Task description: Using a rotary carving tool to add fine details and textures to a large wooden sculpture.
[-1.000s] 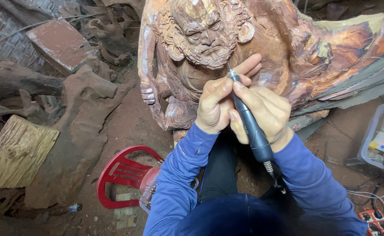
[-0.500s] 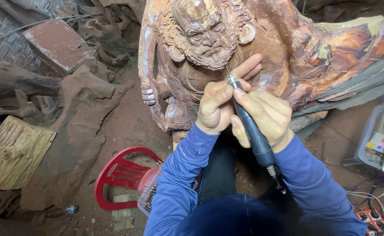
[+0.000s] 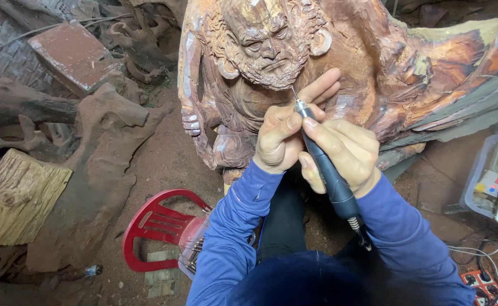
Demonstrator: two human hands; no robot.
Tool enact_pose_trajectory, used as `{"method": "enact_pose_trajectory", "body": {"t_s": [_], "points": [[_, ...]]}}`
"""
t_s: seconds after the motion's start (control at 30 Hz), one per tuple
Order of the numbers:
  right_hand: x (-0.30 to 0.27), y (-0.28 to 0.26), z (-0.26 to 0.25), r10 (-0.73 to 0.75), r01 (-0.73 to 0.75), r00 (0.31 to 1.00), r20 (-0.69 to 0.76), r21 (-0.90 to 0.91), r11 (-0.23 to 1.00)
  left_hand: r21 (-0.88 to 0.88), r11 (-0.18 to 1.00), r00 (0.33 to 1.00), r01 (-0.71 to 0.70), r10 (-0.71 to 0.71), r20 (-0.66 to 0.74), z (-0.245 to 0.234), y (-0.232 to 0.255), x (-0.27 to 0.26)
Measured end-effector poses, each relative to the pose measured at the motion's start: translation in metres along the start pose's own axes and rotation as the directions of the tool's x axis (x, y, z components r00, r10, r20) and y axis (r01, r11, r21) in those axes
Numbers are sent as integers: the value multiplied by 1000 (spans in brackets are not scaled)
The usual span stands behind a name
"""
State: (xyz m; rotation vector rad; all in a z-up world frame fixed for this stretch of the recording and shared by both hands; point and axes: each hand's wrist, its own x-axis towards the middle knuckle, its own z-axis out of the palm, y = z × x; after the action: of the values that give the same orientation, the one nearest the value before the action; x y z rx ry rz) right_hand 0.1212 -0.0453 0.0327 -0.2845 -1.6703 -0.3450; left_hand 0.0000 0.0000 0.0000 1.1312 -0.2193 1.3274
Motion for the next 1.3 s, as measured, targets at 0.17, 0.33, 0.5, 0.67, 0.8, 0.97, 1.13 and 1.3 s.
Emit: {"method": "enact_pose_trajectory", "body": {"t_s": [0.17,0.33,0.5,0.67,0.8,0.97,1.13,1.3], "points": [[0,1,1,-23,23,1000,-8,1,1000,22,999,998,-41,40,40,-5,-3,0],[-1,3,1,-37,37,999,-1,20,999,5,999,997,-53,52,52,-6,-3,0],[-3,3,1,-22,22,1000,7,30,999,-19,999,998,-50,51,49,-7,-3,0],[0,2,2,-27,26,1000,15,29,999,-31,998,997,-47,49,60,-6,-2,0],[-3,4,1,-29,29,999,13,27,999,-29,999,998,-41,42,46,-6,-2,2],[-3,4,0,-20,20,999,29,27,999,12,999,997,-42,42,61,-5,0,2],[0,5,0,-24,23,1000,2,11,1000,39,999,999,-9,8,34,-2,1,2],[2,4,-1,-5,5,1000,0,2,1000,60,998,1000,0,-2,21,0,2,2]]}}
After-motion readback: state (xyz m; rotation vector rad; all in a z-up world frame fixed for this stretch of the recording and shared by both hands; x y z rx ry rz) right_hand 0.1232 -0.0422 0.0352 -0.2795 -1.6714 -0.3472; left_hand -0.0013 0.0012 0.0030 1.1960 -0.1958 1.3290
